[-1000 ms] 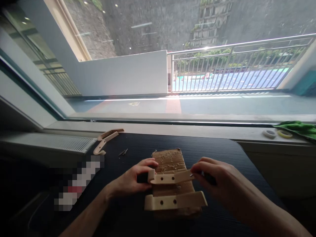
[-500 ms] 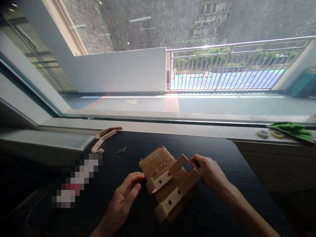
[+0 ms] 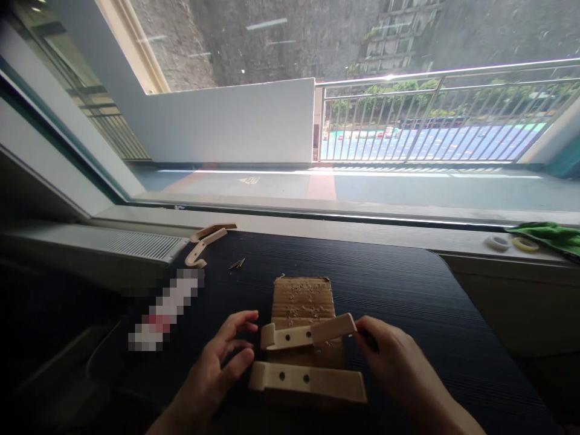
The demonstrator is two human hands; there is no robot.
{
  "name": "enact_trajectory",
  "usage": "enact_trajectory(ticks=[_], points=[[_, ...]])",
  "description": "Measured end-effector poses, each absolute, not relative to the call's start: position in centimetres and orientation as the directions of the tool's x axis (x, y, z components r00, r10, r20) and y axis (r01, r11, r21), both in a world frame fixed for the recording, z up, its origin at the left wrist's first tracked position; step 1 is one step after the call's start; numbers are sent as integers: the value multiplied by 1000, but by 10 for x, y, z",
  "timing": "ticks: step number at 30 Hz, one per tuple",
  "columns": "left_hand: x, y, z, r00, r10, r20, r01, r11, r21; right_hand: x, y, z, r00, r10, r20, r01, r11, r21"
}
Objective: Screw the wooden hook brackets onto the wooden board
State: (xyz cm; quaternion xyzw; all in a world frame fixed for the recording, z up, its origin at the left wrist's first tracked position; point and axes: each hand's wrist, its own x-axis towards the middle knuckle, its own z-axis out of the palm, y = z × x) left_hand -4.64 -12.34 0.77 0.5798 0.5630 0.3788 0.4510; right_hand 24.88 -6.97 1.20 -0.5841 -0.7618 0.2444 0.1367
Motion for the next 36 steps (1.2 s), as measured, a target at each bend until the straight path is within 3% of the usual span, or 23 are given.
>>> enact_trajectory(ticks=[3, 7, 14, 19, 24, 36], points=[[-45, -119, 23, 97, 994, -48, 435, 1, 900, 259, -64, 26, -193, 981, -27, 801, 142, -582], [-37, -110, 35, 168, 986, -11, 447, -67, 892, 253, -67, 47, -186, 982, 34, 765, 167, -622], [-37, -102, 36, 218, 974, 59, 422, -149, 894, 228, -76, 70, -275, 953, 131, 786, 301, -540], [-37, -101, 40, 229, 973, 39, 425, -136, 895, 205, -72, 78, -484, 871, 78, 723, 449, -525], [-37, -102, 39, 223, 973, 60, 436, -155, 887, 177, -66, 70, -615, 788, 23, 712, 567, -414], [-43, -105, 27, 204, 978, 42, 400, -122, 908, 153, -53, 52, -710, 704, -23, 679, 675, -288]])
